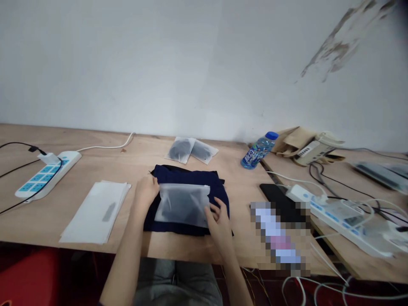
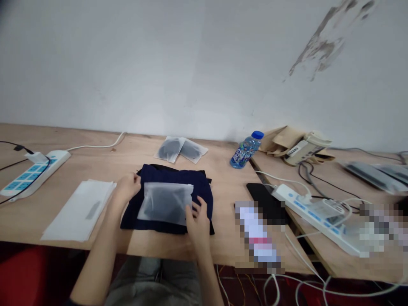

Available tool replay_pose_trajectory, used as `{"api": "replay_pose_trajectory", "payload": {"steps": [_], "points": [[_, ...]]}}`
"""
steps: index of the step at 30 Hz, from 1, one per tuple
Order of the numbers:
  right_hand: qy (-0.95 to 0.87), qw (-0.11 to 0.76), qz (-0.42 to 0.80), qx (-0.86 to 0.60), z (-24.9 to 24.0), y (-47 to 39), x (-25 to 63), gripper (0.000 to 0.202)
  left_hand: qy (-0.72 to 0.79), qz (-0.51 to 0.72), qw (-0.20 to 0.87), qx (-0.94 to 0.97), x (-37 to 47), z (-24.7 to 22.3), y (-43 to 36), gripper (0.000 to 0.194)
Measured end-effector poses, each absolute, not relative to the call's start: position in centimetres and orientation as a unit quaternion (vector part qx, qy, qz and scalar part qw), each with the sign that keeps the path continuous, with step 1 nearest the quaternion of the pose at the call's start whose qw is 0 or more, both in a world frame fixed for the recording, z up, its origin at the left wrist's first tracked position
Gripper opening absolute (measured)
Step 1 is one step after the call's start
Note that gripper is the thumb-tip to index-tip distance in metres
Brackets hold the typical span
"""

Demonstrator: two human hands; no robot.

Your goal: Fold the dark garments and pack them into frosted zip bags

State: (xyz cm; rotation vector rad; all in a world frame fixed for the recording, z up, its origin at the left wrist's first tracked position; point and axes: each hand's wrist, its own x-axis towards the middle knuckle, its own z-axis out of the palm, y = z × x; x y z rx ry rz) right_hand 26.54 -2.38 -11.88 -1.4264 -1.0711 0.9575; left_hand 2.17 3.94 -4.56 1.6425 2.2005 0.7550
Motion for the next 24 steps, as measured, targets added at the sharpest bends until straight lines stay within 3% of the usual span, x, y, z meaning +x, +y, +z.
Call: {"api": "replay_pose_trajectory", "payload": {"steps": [4,8,12,19,24], "points": [[-0.608,0.477,0.127,-0.622,-12.1,-1.5,26.4,0.046,0.675,0.315,0.070,0.663,3.7,-7.3,0.2,0.028],[-0.786,0.344,0.077,-0.507,-12.1,-1.2,24.0,0.043,0.538,0.299,0.021,0.788,6.8,-10.6,-1.9,0.042],[-0.812,0.262,0.044,-0.519,-13.0,-1.1,22.2,0.046,0.550,0.241,-0.023,0.799,8.1,-13.5,-2.4,0.052],[-0.783,0.259,0.029,-0.565,-14.3,-0.6,22.2,0.049,0.635,0.265,-0.028,0.725,7.8,-15.1,-2.0,0.058],[-0.705,0.374,0.031,-0.602,-14.3,0.6,24.4,0.057,0.611,0.295,0.035,0.734,5.5,-15.3,-2.2,0.058]]}}
